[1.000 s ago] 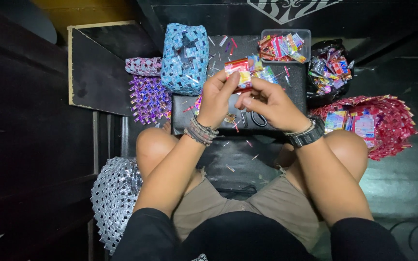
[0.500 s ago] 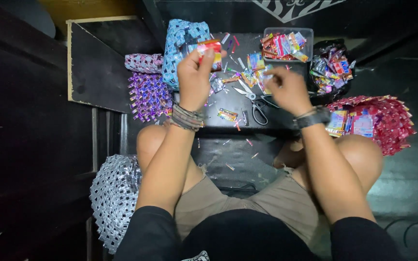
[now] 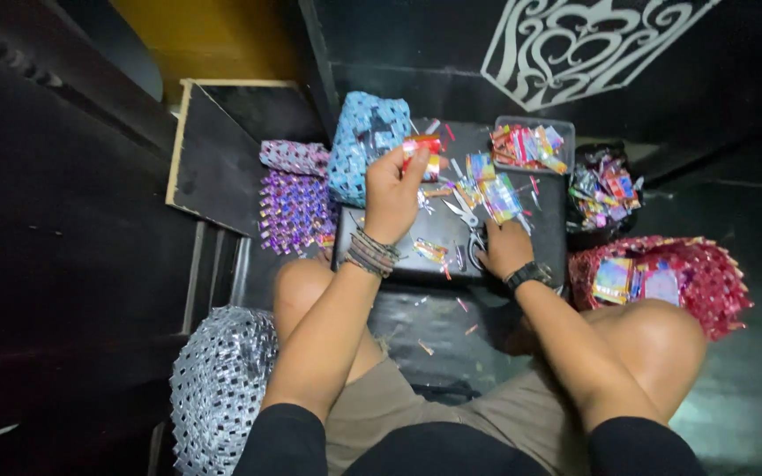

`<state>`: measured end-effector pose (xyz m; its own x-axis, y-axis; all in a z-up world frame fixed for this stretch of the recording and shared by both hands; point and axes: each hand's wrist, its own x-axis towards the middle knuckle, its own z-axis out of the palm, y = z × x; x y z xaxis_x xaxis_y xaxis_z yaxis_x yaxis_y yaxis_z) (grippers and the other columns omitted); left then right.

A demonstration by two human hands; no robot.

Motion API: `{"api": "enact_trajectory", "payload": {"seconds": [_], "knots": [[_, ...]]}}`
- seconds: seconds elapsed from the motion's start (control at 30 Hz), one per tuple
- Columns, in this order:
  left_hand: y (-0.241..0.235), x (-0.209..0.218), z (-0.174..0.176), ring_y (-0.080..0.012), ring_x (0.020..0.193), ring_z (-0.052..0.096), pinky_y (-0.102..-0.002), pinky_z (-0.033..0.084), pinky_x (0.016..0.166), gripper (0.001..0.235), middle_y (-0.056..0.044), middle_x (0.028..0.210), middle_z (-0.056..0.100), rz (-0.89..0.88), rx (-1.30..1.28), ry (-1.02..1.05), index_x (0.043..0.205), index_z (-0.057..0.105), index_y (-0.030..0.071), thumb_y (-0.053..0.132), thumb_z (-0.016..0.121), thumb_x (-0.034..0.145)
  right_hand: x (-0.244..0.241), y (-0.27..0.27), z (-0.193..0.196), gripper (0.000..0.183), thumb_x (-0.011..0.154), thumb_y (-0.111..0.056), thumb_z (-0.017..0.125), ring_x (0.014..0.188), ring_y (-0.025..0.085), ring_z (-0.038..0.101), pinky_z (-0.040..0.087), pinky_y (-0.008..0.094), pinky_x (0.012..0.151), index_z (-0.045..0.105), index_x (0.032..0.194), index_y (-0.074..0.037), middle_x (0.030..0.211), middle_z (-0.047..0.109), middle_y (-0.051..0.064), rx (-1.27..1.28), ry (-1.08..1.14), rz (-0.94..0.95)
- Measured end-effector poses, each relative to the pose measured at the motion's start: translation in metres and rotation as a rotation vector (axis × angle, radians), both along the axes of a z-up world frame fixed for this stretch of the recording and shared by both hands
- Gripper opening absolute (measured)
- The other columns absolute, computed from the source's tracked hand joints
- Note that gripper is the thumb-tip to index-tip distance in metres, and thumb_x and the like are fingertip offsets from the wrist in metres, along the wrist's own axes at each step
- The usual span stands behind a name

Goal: The person cuts colorful plastic product wrappers with scissors and folds the pieces together by hand to construct small pouches.

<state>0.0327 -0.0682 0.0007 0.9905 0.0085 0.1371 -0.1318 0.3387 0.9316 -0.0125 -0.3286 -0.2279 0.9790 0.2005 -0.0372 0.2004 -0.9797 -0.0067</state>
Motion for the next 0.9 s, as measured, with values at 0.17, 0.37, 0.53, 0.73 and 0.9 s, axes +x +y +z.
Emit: {"api": "enact_trajectory", "payload": {"seconds": [0.17, 0.37, 0.53, 0.73, 0.9], "knots": [[0.005, 0.023, -0.065, -0.0078, 0.072, 0.060, -0.031, 0.057, 0.062, 0.025, -0.009, 0.073, 0.071, 0.086, 0.271, -0.081, 0.095, 0.076, 0.000, 0.021, 0.065, 0.103, 0.002, 0.002, -0.004, 0.053, 0.075, -0.032, 0.077, 0.095, 0.039, 0.069, 0.053, 0.049, 0.083, 0.066, 0.120, -0.008, 0.092, 0.068, 0.017, -0.055, 0.016, -0.055], [0.004, 0.018, -0.052, -0.0122, 0.065, 0.063, -0.029, 0.055, 0.064, 0.029, -0.013, 0.073, 0.071, 0.076, 0.279, -0.021, 0.097, 0.075, -0.002, 0.024, 0.064, 0.103, 0.018, 0.007, 0.021, 0.064, 0.075, -0.044, 0.074, 0.107, 0.039, 0.072, 0.055, 0.049, 0.088, 0.066, 0.132, -0.015, 0.109, 0.074, 0.017, 0.185, 0.421, -0.321], [0.002, 0.007, -0.011, -0.0115, 0.069, 0.063, -0.030, 0.055, 0.066, 0.027, -0.013, 0.073, 0.072, 0.074, 0.309, -0.015, 0.098, 0.075, -0.003, 0.021, 0.064, 0.103, 0.041, 0.001, 0.084, 0.056, 0.075, -0.034, 0.073, 0.107, 0.043, 0.071, 0.055, 0.051, 0.088, 0.071, 0.129, -0.018, 0.102, 0.076, 0.022, 0.405, 0.448, -0.328], [0.003, 0.009, -0.010, -0.0125, 0.066, 0.063, -0.029, 0.053, 0.066, 0.024, -0.011, 0.071, 0.071, 0.040, 0.338, -0.008, 0.094, 0.073, -0.001, 0.019, 0.063, 0.102, 0.045, -0.014, 0.229, 0.060, 0.076, -0.013, 0.081, 0.086, 0.030, 0.062, 0.052, 0.041, 0.080, 0.067, 0.133, -0.007, 0.087, 0.064, 0.016, 0.822, 0.389, -0.076], [-0.007, 0.008, -0.011, -0.0144, 0.062, 0.056, -0.030, 0.048, 0.060, 0.023, -0.008, 0.060, 0.062, 0.040, 0.437, -0.055, 0.083, 0.070, 0.002, 0.019, 0.065, 0.098, 0.033, -0.044, 0.256, 0.063, 0.077, -0.016, 0.085, 0.086, 0.031, 0.063, 0.051, 0.044, 0.080, 0.065, 0.133, 0.002, 0.087, 0.067, 0.024, 0.958, 0.509, -0.013]]}}
